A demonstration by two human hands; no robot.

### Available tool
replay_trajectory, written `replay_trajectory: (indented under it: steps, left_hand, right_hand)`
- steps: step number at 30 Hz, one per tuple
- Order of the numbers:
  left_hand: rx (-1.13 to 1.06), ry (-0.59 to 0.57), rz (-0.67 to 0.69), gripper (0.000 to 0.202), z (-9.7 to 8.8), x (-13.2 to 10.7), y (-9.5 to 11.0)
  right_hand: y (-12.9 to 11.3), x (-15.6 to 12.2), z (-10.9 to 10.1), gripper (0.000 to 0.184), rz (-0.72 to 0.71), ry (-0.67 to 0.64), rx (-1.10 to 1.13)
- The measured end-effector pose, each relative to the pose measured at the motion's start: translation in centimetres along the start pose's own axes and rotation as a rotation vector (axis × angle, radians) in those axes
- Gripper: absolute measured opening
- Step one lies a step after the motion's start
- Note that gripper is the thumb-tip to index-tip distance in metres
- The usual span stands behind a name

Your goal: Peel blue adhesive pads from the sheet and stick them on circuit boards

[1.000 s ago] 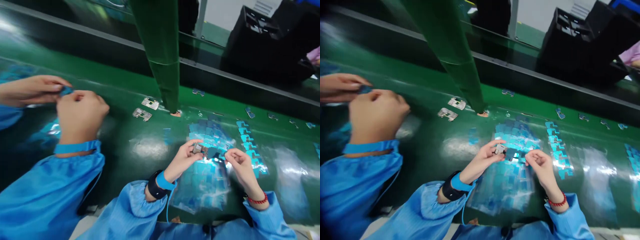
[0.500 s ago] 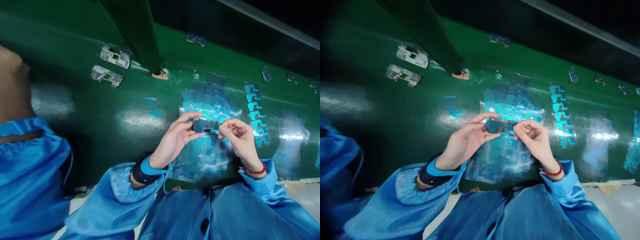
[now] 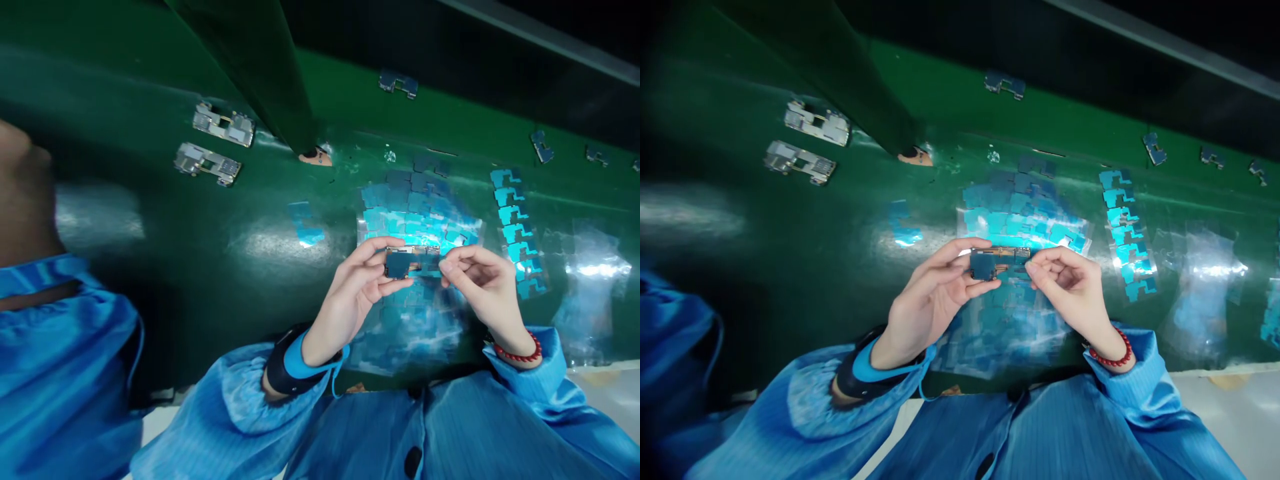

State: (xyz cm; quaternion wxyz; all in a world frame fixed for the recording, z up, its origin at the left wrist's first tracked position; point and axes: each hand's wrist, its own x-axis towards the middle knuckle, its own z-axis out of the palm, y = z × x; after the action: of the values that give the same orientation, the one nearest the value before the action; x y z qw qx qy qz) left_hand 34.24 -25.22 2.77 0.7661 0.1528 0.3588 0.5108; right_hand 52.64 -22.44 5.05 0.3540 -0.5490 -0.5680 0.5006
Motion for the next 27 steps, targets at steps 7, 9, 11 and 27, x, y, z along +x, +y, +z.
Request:
replay_trajectory:
  steps: [7, 9, 11, 27]
  left_hand:
    - [0.041, -0.019, -0.014, 0.035, 0.01, -0.47, -0.06]
    - [0.049, -0.022, -0.015, 0.036, 0.02, -0.58, -0.02]
    - [0.054, -0.01, -0.015, 0.036, 0.1, -0.63, 0.06]
    - [0.055, 0.056, 0.027, 0.031, 0.37, -0.63, 0.06]
  right_hand:
    - [-0.32, 0.04, -0.12, 0.014, -0.002, 0.014, -0.07]
    - [-0.39, 0.03, -0.17, 0.014, -0.007, 0.018, -0.083]
    - [-0.47, -0.02, -0.15, 0.014, -0.009, 0.024, -0.095]
    - [-0.7, -0.05, 0.0, 0.015, 0.011, 0.012, -0.063]
